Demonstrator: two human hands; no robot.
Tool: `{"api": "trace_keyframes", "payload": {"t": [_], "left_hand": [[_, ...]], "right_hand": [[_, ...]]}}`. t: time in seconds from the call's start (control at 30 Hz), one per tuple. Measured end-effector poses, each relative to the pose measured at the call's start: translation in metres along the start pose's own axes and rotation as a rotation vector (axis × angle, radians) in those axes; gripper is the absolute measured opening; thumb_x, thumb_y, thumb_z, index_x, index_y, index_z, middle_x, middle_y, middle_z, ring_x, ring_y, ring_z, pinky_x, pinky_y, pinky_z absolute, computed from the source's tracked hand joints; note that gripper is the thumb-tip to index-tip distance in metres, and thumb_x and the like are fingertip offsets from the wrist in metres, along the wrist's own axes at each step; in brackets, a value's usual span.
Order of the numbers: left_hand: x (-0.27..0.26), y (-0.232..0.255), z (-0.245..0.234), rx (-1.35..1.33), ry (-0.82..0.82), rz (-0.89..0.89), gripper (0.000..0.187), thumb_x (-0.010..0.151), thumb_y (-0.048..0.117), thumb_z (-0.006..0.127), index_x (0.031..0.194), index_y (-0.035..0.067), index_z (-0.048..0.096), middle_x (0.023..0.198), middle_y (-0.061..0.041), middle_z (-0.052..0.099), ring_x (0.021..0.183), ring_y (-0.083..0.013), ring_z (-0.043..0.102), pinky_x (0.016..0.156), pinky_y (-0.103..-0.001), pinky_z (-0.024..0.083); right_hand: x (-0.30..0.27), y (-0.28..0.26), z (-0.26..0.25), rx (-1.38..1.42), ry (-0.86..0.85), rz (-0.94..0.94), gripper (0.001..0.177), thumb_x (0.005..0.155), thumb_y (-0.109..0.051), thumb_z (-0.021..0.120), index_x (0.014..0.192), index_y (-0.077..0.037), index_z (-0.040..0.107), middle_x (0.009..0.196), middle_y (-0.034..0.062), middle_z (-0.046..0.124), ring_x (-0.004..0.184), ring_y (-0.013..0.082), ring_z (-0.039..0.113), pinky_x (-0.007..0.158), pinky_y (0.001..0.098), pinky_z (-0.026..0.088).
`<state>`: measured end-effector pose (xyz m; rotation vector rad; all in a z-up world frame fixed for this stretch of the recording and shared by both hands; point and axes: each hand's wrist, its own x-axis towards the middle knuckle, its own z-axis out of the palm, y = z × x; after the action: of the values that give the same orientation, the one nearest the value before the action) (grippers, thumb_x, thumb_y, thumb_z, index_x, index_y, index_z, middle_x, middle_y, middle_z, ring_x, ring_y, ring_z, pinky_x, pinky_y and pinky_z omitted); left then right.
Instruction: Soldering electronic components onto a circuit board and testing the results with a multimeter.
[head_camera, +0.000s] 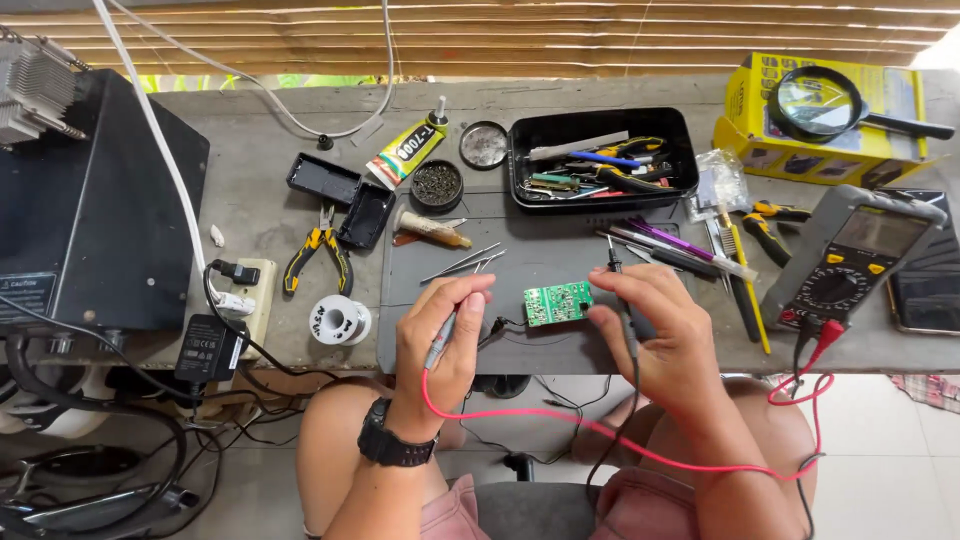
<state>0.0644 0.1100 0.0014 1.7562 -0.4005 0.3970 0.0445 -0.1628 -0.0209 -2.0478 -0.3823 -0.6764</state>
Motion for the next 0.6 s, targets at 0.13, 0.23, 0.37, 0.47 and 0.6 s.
{"api": "trace_keyframes", "payload": {"t": [0.13,0.23,0.37,0.47,0.6], "left_hand": [[-0.001,-0.006,0.003,0.107,-0.063,0.058,0.020,0.110,0.012,0.076,0.128,0.005,0.084,0.100,-0.015,0.080,0.097,-0.0371,0.082,0.091,-0.048,0.065],[0.000,-0.004,0.007,0.267,-0.160,0.128,0.030,0.109,0.018,0.081,0.136,0.003,0.080,0.104,-0.015,0.075,0.100,-0.0410,0.076,0.093,-0.048,0.062],[-0.002,-0.003,0.005,0.328,-0.251,0.167,0.030,0.111,0.023,0.078,0.137,0.008,0.081,0.102,-0.009,0.072,0.100,-0.0349,0.073,0.094,-0.045,0.059],[-0.005,-0.002,0.003,0.265,-0.291,0.138,0.024,0.111,0.024,0.078,0.132,0.015,0.083,0.097,-0.004,0.072,0.097,-0.0313,0.073,0.093,-0.041,0.060],[-0.005,0.006,0.000,0.229,-0.388,0.175,0.020,0.106,0.000,0.075,0.114,0.017,0.082,0.097,-0.003,0.069,0.089,-0.0253,0.062,0.086,-0.036,0.054]], "right_hand": [[0.004,-0.007,-0.004,0.004,-0.141,0.098,0.038,0.100,-0.008,0.085,0.138,-0.003,0.083,0.118,0.0147,0.087,0.120,0.0396,0.080,0.109,0.0536,0.062],[0.003,-0.005,-0.004,0.027,-0.157,0.063,0.025,0.104,-0.008,0.082,0.128,-0.001,0.084,0.118,0.0179,0.086,0.113,0.0426,0.081,0.103,0.0524,0.062],[-0.005,0.003,-0.005,0.079,-0.145,0.154,0.025,0.097,-0.008,0.090,0.122,-0.009,0.087,0.115,0.0113,0.086,0.105,0.0300,0.081,0.097,0.0448,0.063],[-0.007,0.003,-0.009,0.080,-0.158,0.164,0.024,0.095,-0.007,0.091,0.118,-0.011,0.088,0.111,0.0106,0.085,0.099,0.0273,0.079,0.094,0.0434,0.063],[-0.008,-0.006,-0.021,0.056,-0.255,0.154,0.018,0.101,-0.003,0.083,0.116,-0.013,0.085,0.111,0.0074,0.082,0.099,0.0165,0.078,0.092,0.0274,0.060]]}}
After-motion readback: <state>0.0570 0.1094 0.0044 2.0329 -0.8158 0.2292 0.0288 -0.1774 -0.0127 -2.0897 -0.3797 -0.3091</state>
